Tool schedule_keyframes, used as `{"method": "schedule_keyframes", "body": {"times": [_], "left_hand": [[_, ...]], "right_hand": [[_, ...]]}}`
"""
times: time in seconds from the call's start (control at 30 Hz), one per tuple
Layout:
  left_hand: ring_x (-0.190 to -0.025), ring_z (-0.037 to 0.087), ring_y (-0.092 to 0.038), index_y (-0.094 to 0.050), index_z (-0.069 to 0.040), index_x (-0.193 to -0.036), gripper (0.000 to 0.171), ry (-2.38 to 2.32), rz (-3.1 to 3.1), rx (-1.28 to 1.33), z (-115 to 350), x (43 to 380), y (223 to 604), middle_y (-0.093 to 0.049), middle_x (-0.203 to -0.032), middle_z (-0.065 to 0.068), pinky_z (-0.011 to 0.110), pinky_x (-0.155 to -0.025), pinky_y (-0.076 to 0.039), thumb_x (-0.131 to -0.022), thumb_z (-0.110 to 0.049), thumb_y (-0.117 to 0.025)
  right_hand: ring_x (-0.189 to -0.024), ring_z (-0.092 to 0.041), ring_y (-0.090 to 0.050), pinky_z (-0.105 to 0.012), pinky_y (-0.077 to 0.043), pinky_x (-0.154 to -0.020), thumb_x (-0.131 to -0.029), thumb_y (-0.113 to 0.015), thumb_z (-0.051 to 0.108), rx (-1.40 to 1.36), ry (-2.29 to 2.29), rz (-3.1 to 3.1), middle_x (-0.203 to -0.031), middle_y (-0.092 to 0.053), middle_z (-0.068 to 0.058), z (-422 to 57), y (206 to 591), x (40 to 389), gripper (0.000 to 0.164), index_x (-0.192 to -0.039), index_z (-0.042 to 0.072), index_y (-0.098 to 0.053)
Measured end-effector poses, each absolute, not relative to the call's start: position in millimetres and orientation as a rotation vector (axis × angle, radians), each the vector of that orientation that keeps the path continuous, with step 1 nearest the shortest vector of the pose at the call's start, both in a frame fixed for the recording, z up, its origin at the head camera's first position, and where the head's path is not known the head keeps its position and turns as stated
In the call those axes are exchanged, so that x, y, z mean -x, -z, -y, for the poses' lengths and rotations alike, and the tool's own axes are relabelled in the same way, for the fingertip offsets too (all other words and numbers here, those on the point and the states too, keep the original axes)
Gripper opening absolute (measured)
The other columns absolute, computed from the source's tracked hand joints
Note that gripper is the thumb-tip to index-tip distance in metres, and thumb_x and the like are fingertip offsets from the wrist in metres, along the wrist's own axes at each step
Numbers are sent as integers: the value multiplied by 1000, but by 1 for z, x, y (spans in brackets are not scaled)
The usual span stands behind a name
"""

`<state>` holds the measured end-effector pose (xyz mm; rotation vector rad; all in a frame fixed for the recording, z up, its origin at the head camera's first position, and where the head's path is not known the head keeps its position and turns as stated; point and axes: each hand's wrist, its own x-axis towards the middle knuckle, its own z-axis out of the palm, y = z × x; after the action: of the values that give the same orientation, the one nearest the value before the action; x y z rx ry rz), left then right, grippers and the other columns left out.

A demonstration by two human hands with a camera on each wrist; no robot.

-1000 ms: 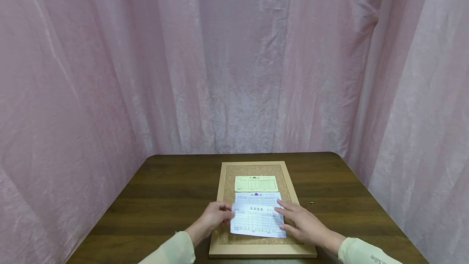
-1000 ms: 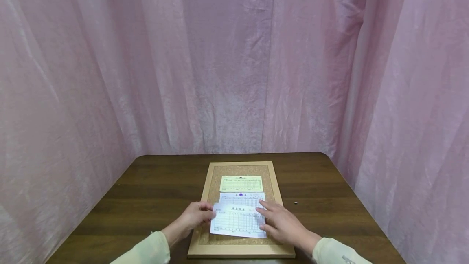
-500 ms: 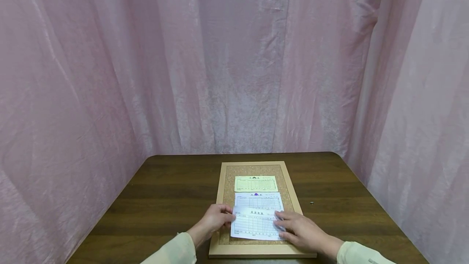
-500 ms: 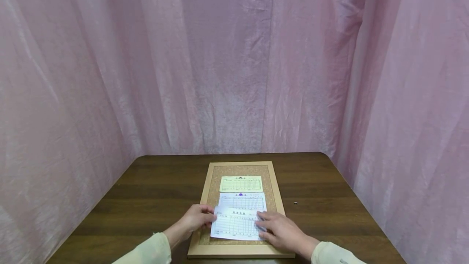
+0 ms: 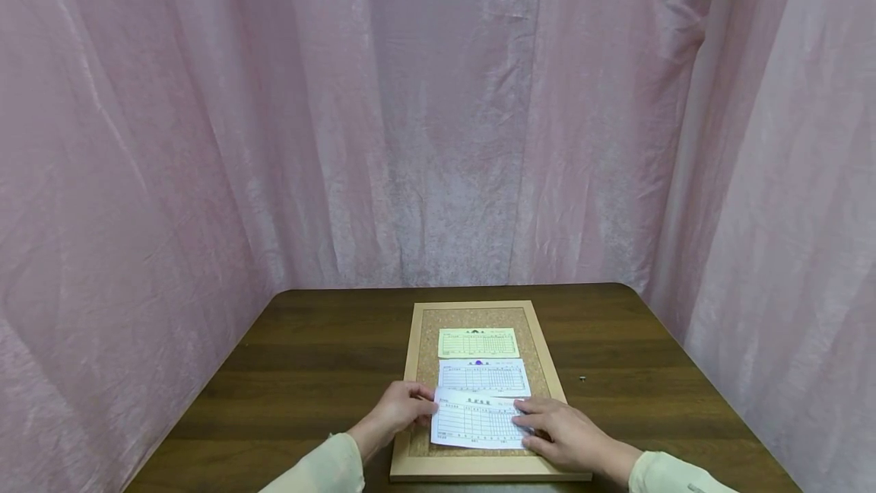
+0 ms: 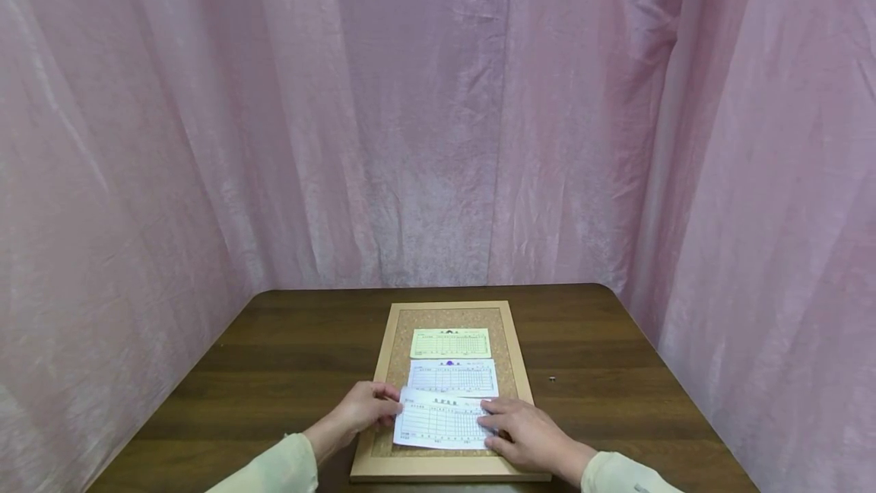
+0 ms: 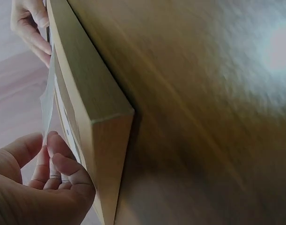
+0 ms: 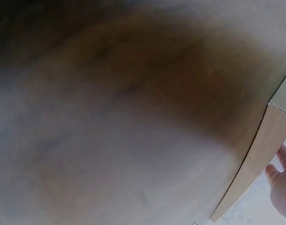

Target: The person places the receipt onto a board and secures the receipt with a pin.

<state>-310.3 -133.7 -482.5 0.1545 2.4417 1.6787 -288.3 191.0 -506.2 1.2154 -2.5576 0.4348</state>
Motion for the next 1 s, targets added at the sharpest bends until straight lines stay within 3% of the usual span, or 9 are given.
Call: {"method": "schedule_keyframes", "body": {"times": [0.27,0.47,0.6,0.8,1.0], "left_hand": [[-59,14,-59,-70,4,-97,13,-1639,-2508,-223,142,314,480,-65,-72,4,22,-45,-38,-85,-1,-72],[-79,16,-58,-72,-2,-96,14,-1405,-2731,-490,150,321,484,-65,-86,2,32,-66,-49,-84,-6,-77],[-94,26,-59,-74,-6,-98,18,-1246,-2828,-615,154,322,486,-64,-102,6,44,-81,-49,-83,-14,-80],[-126,47,-43,-72,-14,-115,38,-1018,-2834,-663,158,319,485,-51,-135,24,69,-101,-28,-83,-33,-81],[-138,52,-29,-67,-16,-129,56,-880,-2799,-733,160,314,486,-35,-149,33,72,-105,-20,-82,-44,-80]], "right_hand": [[-119,-32,-60,-47,-50,-93,-97,-66,34,-1222,-461,2533,-131,-64,-9,-192,508,290,34,-120,11,-73],[-119,-32,-60,-47,-50,-93,-97,-64,35,-1221,-464,2548,-132,-63,-9,-193,510,291,34,-121,12,-73],[-120,-32,-60,-47,-50,-93,-98,-64,36,-1221,-452,2547,-132,-63,-9,-192,511,291,35,-121,12,-73],[-120,-32,-60,-46,-50,-94,-98,-64,36,-1218,-448,2550,-132,-63,-9,-192,510,291,35,-121,11,-72],[-120,-32,-60,-46,-50,-94,-97,-65,36,-1214,-442,2552,-132,-64,-9,-192,510,290,35,-121,12,-73]]}}
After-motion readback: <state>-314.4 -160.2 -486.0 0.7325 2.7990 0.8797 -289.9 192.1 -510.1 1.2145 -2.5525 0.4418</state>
